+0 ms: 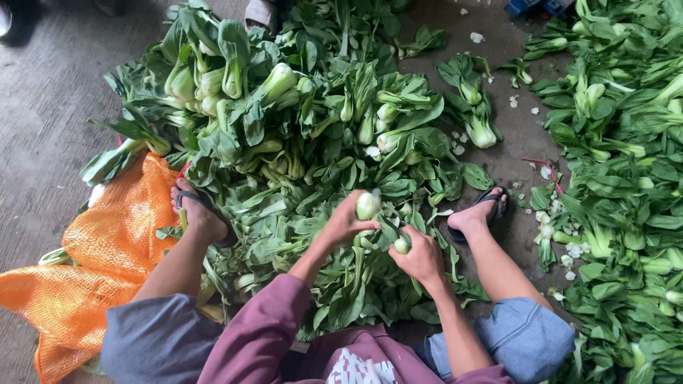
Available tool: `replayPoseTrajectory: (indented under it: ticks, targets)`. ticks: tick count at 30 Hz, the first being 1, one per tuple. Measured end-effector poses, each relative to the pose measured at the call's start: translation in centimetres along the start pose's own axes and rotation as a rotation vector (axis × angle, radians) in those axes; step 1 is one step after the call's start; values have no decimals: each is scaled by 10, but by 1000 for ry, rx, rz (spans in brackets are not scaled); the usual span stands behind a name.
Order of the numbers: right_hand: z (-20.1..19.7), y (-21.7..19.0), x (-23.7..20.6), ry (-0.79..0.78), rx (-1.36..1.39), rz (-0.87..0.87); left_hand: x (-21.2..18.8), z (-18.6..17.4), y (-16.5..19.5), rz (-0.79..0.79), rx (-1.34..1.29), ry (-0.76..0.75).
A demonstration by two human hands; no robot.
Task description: The person sits on the floor and uses a knife to trim the base of bok choy stalks, discarding the cut ends and placing the trimmed vegetables aside. The process is repeated continuously for many stalks.
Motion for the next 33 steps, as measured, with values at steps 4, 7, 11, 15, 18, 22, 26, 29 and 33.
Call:
replayPoseTrajectory:
  ticks: [4, 7, 11, 15, 18, 22, 26, 29, 33]
  targets:
    - [-6, -25, 3, -52, -99, 0, -21, 21, 13, 57, 81, 79]
    - [-3, -36, -1, -105, -134, -13, -42, 34, 9, 51, 192, 150]
    - [11, -31, -9, -120, -135, -63, -67, 40, 7, 79, 201, 207]
    - [18, 10, -9, -211, -179, 7, -73, 30, 10, 125, 273, 135]
    - [16, 62, -4, -281, -11, 245, -70, 26, 7, 94, 218, 132]
    - [49, 109, -6, -291, 889, 589, -64, 51, -7, -57, 126, 165]
    - [80, 132, 1, -25, 1115, 589, -28, 72, -21, 116, 208, 184]
    - [76, 159, 2, 98, 1061, 793, 29, 41, -48, 64, 340, 384]
    - [54, 167, 14, 21, 1013, 675, 116, -11, -82, 80, 815, 484]
Point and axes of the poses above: each hand's wrist, its own x-axis towards the middle knuckle, its own z-axis out of the palm, y = z × x, the point moved 4 cm from there along x, towards the middle knuckle, and after that the axes turned 8 degrees about x, right-handed, at the moved point
